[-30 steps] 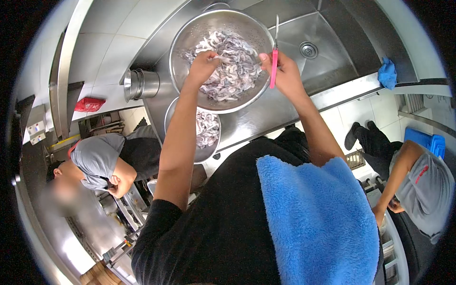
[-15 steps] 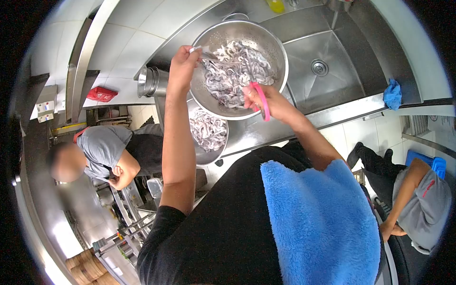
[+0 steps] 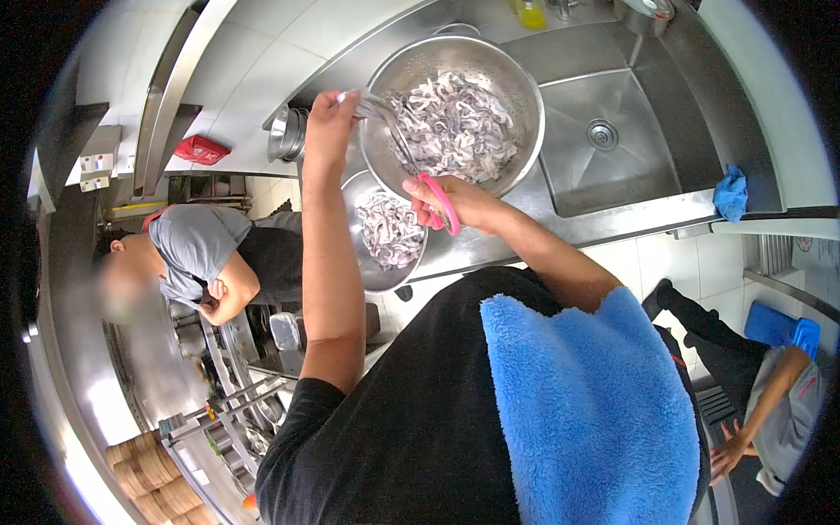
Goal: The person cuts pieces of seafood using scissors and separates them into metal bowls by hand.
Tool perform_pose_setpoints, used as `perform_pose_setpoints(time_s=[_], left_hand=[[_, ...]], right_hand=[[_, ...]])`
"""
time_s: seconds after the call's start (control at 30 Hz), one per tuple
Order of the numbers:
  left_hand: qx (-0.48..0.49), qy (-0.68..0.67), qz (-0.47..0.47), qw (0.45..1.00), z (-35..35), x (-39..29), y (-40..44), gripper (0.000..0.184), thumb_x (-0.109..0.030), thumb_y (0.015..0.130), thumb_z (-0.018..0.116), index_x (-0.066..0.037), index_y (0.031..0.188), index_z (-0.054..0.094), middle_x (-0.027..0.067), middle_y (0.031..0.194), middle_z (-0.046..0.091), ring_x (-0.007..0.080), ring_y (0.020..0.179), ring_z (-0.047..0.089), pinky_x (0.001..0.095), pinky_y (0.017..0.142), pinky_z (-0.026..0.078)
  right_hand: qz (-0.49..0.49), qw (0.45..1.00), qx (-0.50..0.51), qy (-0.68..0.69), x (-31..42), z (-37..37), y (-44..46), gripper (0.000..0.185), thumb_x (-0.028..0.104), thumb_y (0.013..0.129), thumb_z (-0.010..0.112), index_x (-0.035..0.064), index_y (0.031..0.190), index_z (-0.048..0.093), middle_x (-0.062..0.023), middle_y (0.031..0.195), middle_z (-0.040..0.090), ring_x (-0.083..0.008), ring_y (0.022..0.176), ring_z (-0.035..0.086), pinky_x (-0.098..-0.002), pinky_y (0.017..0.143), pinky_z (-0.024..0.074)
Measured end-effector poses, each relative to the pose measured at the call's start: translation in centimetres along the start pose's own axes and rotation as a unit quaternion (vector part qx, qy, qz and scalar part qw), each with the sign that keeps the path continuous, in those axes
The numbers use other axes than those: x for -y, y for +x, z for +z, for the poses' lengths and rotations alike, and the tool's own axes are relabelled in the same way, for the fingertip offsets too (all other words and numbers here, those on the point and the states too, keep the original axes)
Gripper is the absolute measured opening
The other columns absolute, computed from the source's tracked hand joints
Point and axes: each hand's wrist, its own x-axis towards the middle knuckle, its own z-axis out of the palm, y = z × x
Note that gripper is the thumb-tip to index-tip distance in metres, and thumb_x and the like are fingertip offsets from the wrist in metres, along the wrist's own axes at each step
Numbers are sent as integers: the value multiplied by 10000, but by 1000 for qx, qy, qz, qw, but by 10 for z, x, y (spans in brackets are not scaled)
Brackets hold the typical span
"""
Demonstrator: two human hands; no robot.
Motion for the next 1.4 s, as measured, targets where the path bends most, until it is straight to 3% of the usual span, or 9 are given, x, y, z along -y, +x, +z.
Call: perform_pose_setpoints(time_s=[0.13, 0.3, 0.5, 0.73, 0.8, 1.03, 1.2, 1.27, 1.4], left_hand=[[6, -124, -67, 990, -14, 2, -5, 183, -157, 987, 674, -66, 1079, 545, 79, 996, 717, 137, 851, 653, 295, 800, 498], [-1, -257, -66, 964, -11, -11, -16, 142, -108, 994, 642, -87, 1094, 542, 133, 1152, 726, 153, 940, 655, 297, 874, 497], [-11, -150, 21, 988, -10, -24, -18, 145, -78, 998, 620, -68, 1106, 523, 164, 1190, 713, 195, 981, 678, 331, 892, 502], [-9, -205, 33, 978, -7, -47, -34, 195, -47, 1007, 600, -33, 1142, 460, 193, 1195, 695, 280, 1070, 710, 388, 927, 548], [-12, -213, 49, 976, -10, -49, -35, 218, -35, 1000, 611, -24, 1119, 429, 209, 1188, 690, 288, 1038, 720, 406, 926, 571], [-38, -234, 63, 970, -20, -58, -48, 156, -24, 1019, 557, -42, 1138, 458, 207, 1293, 629, 311, 1172, 666, 428, 995, 557], [-66, -291, 41, 954, -28, -44, -58, 178, -6, 1006, 561, -64, 1141, 461, 220, 1305, 616, 334, 1194, 654, 450, 1002, 553], [-64, -315, 23, 947, -32, -26, -56, 251, 25, 984, 557, -78, 1178, 436, 208, 1271, 616, 324, 1159, 652, 456, 996, 549], [-60, -347, -12, 936, -32, -8, -72, 499, 113, 910, 513, -78, 1348, 367, 170, 1199, 599, 282, 1079, 641, 450, 993, 539]], right_hand=[[-46, 999, -1, -4, -2, 3, 8, 718, 729, 974, 477, 41, 859, 647, -46, 754, 636, -132, 631, 582, -272, 569, 478], [-44, 999, 4, 1, 15, 10, 7, 710, 720, 982, 470, 35, 890, 635, -49, 765, 633, -131, 630, 581, -273, 576, 480], [-38, 998, 41, -8, 29, 16, 9, 694, 687, 1024, 396, 35, 970, 626, -72, 819, 649, -158, 738, 616, -313, 700, 513], [-61, 990, 59, 108, 27, 30, 26, 761, 755, 991, 344, 43, 1033, 610, -86, 885, 630, -180, 811, 645, -361, 750, 568], [-65, 988, 66, 122, 29, 33, 29, 775, 763, 988, 328, 43, 1029, 612, -87, 882, 631, -181, 807, 646, -366, 749, 573], [-132, 984, 56, 103, 34, 43, 49, 757, 746, 999, 318, 48, 948, 606, -57, 779, 606, -166, 728, 619, -325, 716, 535], [-140, 988, 15, 70, 31, 44, 54, 675, 679, 1029, 375, 61, 868, 593, -33, 701, 553, -138, 661, 548, -298, 683, 501], [-138, 990, 5, 36, 34, 41, 55, 636, 640, 1044, 402, 65, 850, 591, -25, 686, 545, -134, 648, 536, -294, 669, 488], [-111, 994, 0, 19, 45, 42, 46, 547, 578, 1039, 504, 104, 780, 590, 25, 624, 515, -70, 552, 498, -245, 483, 384]])
